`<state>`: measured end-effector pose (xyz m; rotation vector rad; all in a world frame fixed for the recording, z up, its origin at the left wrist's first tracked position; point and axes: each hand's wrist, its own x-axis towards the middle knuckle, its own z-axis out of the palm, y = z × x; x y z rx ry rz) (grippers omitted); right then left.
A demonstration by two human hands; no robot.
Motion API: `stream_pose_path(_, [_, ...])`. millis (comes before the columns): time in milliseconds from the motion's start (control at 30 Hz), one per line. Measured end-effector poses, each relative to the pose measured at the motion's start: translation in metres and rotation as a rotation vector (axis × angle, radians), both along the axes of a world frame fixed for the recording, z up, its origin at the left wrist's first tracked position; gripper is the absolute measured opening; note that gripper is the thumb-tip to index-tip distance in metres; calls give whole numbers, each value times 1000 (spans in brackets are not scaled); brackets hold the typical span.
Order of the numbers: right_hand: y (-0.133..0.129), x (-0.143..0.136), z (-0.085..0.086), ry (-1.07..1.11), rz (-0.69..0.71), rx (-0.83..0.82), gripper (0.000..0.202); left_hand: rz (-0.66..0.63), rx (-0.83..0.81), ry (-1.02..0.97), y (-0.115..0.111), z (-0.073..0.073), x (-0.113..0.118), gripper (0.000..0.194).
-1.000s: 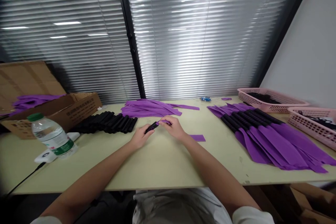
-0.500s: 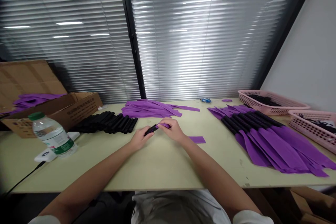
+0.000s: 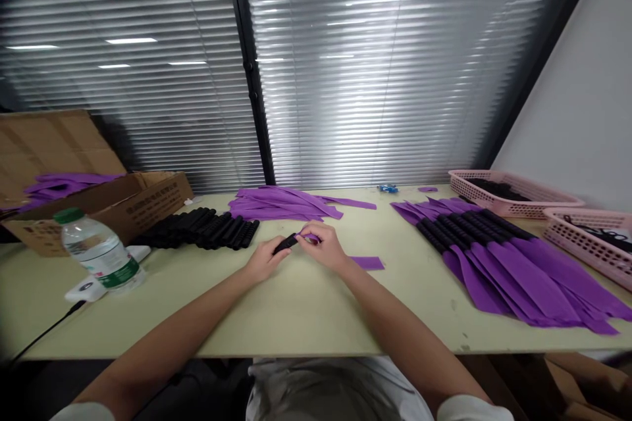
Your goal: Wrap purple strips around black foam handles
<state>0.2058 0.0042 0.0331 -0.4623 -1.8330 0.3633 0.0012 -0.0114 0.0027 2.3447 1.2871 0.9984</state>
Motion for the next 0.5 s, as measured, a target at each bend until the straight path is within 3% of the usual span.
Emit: stream_pose_path(500, [1, 1, 0, -96, 64, -31, 18, -35, 20, 14, 4, -1, -3, 32])
